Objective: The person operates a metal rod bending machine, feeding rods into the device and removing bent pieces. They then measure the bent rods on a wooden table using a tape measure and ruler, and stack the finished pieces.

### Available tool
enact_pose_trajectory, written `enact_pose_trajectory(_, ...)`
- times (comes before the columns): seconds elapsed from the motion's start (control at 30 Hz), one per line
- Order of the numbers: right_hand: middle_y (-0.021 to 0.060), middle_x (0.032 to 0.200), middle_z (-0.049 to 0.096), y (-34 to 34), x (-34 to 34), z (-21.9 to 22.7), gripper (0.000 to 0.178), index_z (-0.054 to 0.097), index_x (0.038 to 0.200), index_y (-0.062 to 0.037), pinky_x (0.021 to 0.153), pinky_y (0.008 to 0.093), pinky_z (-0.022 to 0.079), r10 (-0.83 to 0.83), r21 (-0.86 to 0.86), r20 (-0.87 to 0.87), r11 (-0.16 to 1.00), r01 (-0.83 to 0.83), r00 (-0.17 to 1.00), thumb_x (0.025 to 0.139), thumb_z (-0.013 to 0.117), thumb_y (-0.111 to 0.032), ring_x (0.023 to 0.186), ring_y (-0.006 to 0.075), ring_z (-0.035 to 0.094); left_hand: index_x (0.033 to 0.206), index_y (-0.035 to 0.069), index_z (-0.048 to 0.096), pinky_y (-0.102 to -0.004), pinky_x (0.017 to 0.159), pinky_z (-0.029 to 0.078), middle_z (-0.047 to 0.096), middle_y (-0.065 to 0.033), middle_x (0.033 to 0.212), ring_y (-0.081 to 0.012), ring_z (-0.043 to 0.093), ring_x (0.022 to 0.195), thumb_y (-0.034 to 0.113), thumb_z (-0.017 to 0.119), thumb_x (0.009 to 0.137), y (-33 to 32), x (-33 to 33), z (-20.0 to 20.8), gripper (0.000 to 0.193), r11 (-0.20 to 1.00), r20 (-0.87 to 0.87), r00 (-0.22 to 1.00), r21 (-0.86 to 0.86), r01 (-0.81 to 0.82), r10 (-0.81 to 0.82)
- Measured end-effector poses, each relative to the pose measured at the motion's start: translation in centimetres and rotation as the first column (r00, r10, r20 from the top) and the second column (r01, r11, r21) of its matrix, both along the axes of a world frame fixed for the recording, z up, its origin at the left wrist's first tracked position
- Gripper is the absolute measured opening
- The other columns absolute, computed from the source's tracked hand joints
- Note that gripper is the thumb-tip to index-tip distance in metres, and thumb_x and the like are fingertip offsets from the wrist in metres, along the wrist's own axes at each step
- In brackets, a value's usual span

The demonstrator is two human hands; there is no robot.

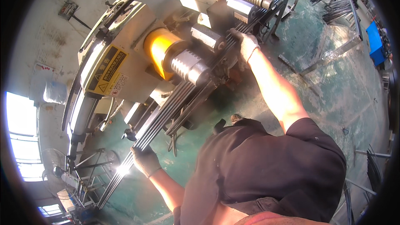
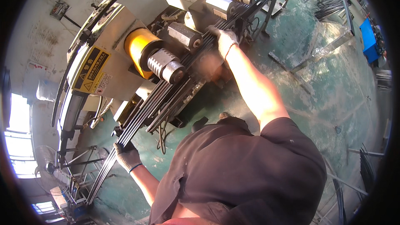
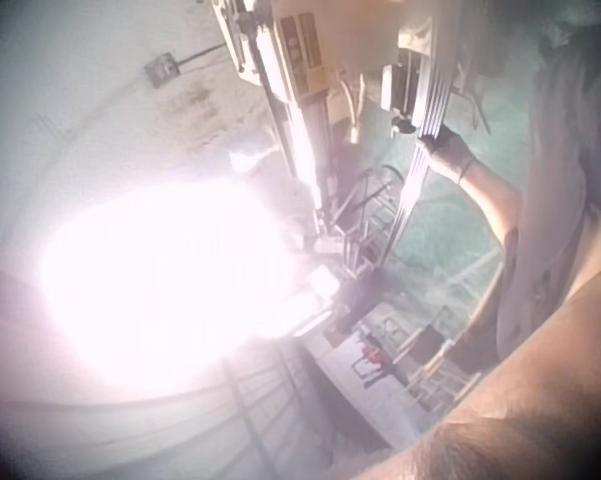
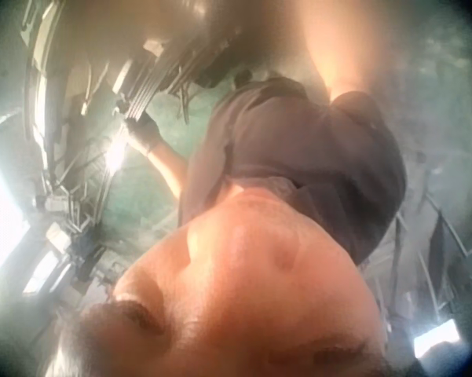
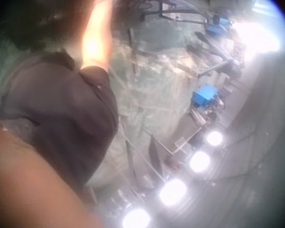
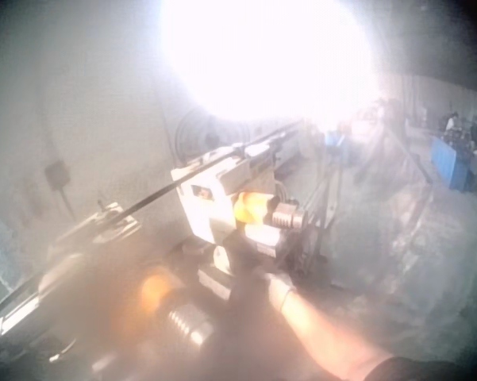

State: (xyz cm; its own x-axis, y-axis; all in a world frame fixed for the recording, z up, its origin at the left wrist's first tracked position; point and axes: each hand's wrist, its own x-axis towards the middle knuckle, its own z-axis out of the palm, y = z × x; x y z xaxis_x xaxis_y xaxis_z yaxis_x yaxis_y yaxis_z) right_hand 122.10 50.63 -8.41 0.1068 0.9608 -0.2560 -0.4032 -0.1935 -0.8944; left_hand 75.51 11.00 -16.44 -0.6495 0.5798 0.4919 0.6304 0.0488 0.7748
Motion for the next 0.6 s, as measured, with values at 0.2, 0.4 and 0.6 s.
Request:
enact_pose_trajectory(0.2,0.0121,0.105,0.081,4.0,0.0,-6.9,0.035,0.081,0.12,-0.0008,0.085,0.0379,0.061,0.163,-0.03,0.309,0.986,-0.162,0.937,0.096,0.083,-0.026,0.091,0.0255,0.077,0.138,-0.007,0.064,-0.0393,0.102,0.056,0.073,-0.0228,0.13,-0.0293,0.071,0.119,0.013,0.054,0.114,5.8,8.1,3.0,0.032,0.898,0.872,0.36,0.408,-0.162,-0.331)
enact_pose_trajectory(0.4,0.0109,0.096,0.08,4.0,-2.5,-4.1,0.038,0.082,0.101,0.0036,0.075,0.0351,0.059,-0.017,-0.245,-0.04,0.97,0.007,0.999,0.093,0.088,-0.033,0.079,0.0228,0.074,0.126,-0.004,0.065,-0.0389,0.107,0.056,0.074,-0.0182,0.128,-0.0259,0.069,0.122,0.019,0.052,0.116,5.0,7.9,1.1,0.028,0.994,0.51,0.854,0.016,0.111,-0.103)
enact_pose_trajectory(0.6,0.0116,0.096,0.079,3.7,-1.7,-2.6,0.041,0.082,0.102,0.0043,0.076,0.0365,0.059,-0.058,-0.271,0.106,0.959,0.085,0.993,0.093,0.087,-0.035,0.08,0.0228,0.073,0.127,0.001,0.066,-0.0459,0.11,0.053,0.076,-0.0119,0.124,-0.0286,0.071,0.116,0.029,0.063,0.11,1.8,1.4,-0.7,0.033,0.857,0.841,0.315,0.498,-0.131,-0.44)
